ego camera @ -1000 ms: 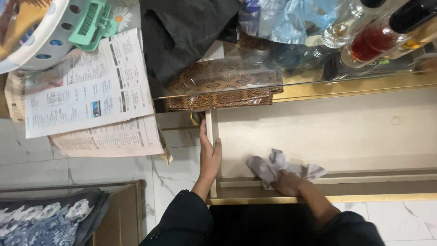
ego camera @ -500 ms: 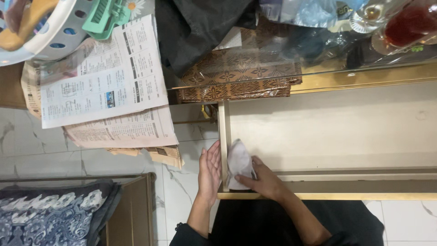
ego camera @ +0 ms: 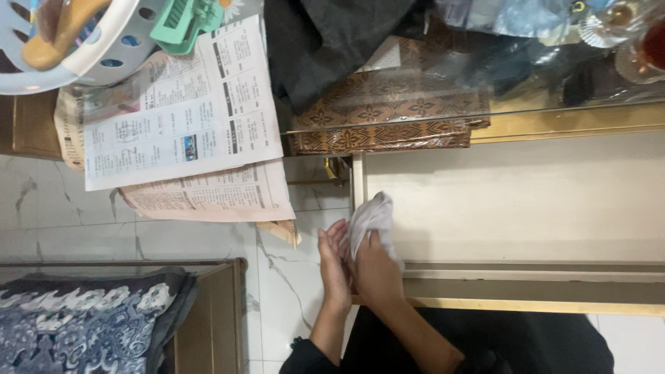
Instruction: The person removes several small bottles and containers from an open drawer, places them on the vanity top, then removes a newspaper lining and wipes the drawer interior with a cloth. The person folds the newspaper and places it on the vanity, then wipes the newspaper with the cloth.
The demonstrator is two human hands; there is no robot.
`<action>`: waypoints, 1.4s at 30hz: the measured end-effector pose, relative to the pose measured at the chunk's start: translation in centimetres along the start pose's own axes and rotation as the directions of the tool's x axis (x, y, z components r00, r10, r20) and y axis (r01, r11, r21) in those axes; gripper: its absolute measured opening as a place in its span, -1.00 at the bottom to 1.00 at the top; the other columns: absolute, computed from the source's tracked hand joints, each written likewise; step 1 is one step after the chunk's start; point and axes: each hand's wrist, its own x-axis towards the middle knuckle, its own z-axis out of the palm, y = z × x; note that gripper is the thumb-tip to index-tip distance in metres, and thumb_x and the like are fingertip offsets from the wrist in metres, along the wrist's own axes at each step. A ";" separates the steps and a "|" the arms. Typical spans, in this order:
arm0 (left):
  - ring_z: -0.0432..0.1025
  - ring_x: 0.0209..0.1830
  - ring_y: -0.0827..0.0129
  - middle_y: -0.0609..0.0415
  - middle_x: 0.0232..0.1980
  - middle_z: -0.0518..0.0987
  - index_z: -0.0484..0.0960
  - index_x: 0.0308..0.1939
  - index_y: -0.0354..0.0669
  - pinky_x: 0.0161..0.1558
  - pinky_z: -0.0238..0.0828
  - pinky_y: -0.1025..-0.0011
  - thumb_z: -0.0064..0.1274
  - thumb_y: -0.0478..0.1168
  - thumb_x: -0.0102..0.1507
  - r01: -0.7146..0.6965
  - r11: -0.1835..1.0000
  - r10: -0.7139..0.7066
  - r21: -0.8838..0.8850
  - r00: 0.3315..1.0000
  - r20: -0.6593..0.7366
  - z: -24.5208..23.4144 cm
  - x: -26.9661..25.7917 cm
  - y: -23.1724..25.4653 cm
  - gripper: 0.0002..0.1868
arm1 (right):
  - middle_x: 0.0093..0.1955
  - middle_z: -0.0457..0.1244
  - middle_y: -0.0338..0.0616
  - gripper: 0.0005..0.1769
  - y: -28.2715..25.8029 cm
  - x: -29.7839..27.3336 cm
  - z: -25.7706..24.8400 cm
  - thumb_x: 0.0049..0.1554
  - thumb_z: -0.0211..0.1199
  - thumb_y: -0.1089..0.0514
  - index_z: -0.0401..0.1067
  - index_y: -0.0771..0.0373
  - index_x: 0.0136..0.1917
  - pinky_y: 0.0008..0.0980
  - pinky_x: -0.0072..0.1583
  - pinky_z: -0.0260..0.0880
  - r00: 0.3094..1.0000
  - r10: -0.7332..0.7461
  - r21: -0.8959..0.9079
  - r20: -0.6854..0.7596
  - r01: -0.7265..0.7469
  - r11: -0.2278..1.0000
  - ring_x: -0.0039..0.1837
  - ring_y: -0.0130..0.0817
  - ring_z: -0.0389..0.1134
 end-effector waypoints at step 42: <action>-0.01 0.63 -0.01 -0.02 0.47 0.35 0.52 0.26 -0.10 0.55 -0.23 0.01 -0.25 -0.10 0.42 -0.467 0.169 0.521 0.868 0.790 0.323 7.7 -4.9 -1.7 -0.61 | 0.27 0.36 -0.01 -0.40 13.4 2.8 0.8 0.13 0.21 -0.27 0.47 0.13 0.28 -0.06 0.34 0.30 0.834 0.001 -0.084 0.552 0.055 0.995 0.32 -0.03 0.35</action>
